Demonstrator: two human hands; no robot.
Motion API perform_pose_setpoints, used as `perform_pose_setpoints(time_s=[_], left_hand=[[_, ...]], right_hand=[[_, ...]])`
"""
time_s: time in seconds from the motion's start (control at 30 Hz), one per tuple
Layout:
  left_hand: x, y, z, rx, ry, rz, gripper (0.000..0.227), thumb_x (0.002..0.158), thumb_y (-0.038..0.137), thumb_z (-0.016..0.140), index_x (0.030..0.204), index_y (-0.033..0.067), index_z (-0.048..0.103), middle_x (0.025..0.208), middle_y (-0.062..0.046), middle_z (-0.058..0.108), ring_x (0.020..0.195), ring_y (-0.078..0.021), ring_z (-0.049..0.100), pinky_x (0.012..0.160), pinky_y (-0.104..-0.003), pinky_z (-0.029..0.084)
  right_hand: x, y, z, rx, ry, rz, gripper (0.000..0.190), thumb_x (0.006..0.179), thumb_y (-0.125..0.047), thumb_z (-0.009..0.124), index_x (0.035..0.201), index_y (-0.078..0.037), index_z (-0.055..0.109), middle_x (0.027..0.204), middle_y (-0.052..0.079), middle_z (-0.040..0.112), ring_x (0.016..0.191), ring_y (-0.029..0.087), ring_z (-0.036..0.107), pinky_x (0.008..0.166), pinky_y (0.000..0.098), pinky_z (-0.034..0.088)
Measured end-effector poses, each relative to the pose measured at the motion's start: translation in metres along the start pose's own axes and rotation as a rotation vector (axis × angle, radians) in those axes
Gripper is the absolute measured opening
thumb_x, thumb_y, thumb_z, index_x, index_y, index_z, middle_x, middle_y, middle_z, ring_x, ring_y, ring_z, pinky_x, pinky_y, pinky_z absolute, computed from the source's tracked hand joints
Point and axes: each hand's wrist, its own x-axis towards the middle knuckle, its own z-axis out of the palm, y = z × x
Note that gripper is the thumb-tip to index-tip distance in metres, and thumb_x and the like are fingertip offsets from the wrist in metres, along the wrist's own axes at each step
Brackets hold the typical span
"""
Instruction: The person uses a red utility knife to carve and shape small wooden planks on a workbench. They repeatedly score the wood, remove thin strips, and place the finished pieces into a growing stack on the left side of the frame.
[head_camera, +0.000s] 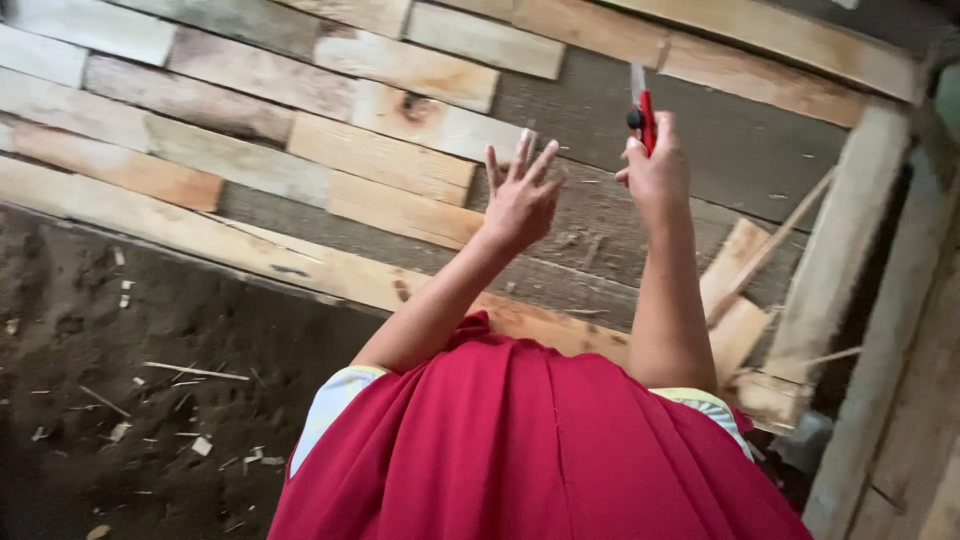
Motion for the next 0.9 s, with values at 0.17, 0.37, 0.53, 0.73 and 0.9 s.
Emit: perform_pose_setpoints(time_s=[0.17,0.37,0.53,0.73,0.9], left_hand=[[0.006,-0.100,-0.036,0.057,0.008,-0.064,0.035,0.084,0.025,0.073,0.119,0.0279,0.073,0.151,-0.003,0.054,0.152,-0.0393,0.025,0.113,-0.080,0.003],[0.028,-0.207,-0.037,0.059,-0.023,-0.213,0.043,0.085,0.028,0.076,0.127,0.0285,0.069,0.154,-0.005,0.050,0.150,-0.0426,0.028,0.111,-0.081,0.011],[0.063,-0.277,-0.029,0.082,-0.242,-0.381,0.065,0.084,0.048,0.074,0.144,0.0286,0.061,0.163,-0.006,0.039,0.151,-0.0405,0.029,0.113,-0.079,0.020],[0.105,-0.370,0.035,-0.087,0.196,-0.306,0.051,0.079,0.019,0.075,0.129,0.0104,0.069,0.129,-0.021,0.065,0.116,-0.0461,0.065,0.103,-0.055,0.051],[0.147,-0.405,0.049,0.013,0.121,-0.420,0.045,0.092,0.018,0.064,0.135,0.0078,0.059,0.133,-0.018,0.061,0.116,-0.0418,0.050,0.103,-0.050,0.043]], right_hand=[[0.019,-0.047,0.081,-0.085,-0.023,-0.106,0.028,0.100,-0.012,0.056,0.128,-0.007,0.054,0.083,0.013,0.072,0.056,0.020,0.071,0.050,0.0324,0.061],[0.046,-0.080,0.147,-0.284,0.018,-0.050,0.030,0.101,-0.022,0.059,0.128,-0.010,0.057,0.105,0.023,0.072,0.095,0.045,0.072,0.079,0.0565,0.058],[0.071,-0.109,0.169,-0.280,0.034,0.016,0.036,0.103,-0.023,0.061,0.135,-0.008,0.054,0.118,0.027,0.069,0.105,0.046,0.070,0.085,0.0547,0.058],[0.155,-0.068,0.205,-0.266,0.145,-0.007,0.026,0.098,-0.024,0.068,0.115,-0.010,0.055,0.104,0.022,0.072,0.098,0.045,0.071,0.083,0.0549,0.058],[0.211,-0.049,0.224,-0.236,0.200,-0.199,0.023,0.093,-0.008,0.072,0.113,-0.010,0.061,0.105,0.012,0.074,0.092,0.034,0.069,0.077,0.0450,0.051]])
